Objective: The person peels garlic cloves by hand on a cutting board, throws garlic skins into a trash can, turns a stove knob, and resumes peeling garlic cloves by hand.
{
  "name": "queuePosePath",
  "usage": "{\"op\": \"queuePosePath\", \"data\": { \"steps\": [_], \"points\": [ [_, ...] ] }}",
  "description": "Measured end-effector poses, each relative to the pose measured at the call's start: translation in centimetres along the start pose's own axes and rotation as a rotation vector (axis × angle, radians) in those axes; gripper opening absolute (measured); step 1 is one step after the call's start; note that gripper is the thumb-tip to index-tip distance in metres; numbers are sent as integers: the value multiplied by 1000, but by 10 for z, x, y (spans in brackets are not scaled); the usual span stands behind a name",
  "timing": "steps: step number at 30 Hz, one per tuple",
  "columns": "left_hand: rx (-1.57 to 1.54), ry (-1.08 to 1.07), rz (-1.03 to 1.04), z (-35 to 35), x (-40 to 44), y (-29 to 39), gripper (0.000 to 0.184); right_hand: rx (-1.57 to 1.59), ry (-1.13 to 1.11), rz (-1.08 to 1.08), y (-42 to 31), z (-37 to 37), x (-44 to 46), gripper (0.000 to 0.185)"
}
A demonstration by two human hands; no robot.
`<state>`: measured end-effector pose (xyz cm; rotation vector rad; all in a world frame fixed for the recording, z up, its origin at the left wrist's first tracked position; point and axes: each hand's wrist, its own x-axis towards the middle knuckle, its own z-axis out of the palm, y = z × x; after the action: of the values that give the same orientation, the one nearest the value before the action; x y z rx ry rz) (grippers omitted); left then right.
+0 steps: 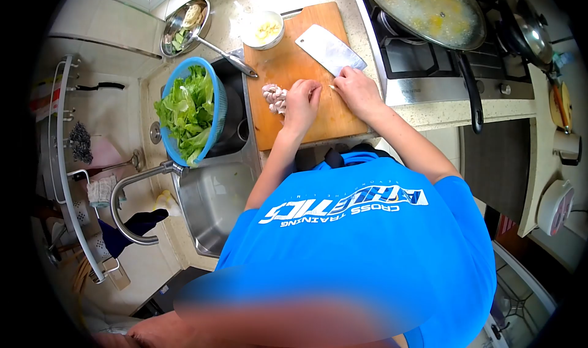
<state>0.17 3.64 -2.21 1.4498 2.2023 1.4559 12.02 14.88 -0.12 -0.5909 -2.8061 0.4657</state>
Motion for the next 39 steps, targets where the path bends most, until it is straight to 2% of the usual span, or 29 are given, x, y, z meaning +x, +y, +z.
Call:
{"op": "queuePosePath", "data": {
  "steps": [3, 5, 6, 8, 9, 11, 14, 21, 23, 26, 35, 39],
  "points": [
    [-14, 9, 9, 0, -3, -1, 7, 43, 62, -45, 2, 2, -1, 9],
    [-93, 3, -61, 1, -4, -2, 10, 303, 70, 35, 1, 2, -2, 10],
    [-94, 4, -62, 1, -5, -3, 10, 302, 68, 34, 0, 2, -2, 10],
    [-334, -66, -305, 3, -6, -5, 14, 735, -42, 142, -3, -2, -1, 10],
    [-334, -66, -305, 0, -5, -3, 14, 735, -42, 142, -3, -2, -1, 10],
    [-533, -127, -463, -6, -2, 1, 15, 803, -23, 129, -3, -4, -1, 9],
    [-550, -205, -493, -17, 2, 11, 16, 852, -31, 97, -6, -11, 1, 9],
    [-542, -234, -452, -18, -1, 4, 11, 932, -34, 122, -7, -13, 5, 11],
    [-607, -238, -469, -19, -1, 4, 10, 910, -137, 176, -6, -14, 5, 13],
    [-683, -275, -479, -21, 0, 3, 11, 1046, -124, 186, -8, -13, 5, 13],
    [-657, -219, -356, -14, -5, -1, 8, 1072, -93, 132, -15, -10, 5, 13],
    [-884, -203, -483, -18, -5, 7, 9, 1061, -64, 116, -20, -12, 4, 13]
  ]
}}
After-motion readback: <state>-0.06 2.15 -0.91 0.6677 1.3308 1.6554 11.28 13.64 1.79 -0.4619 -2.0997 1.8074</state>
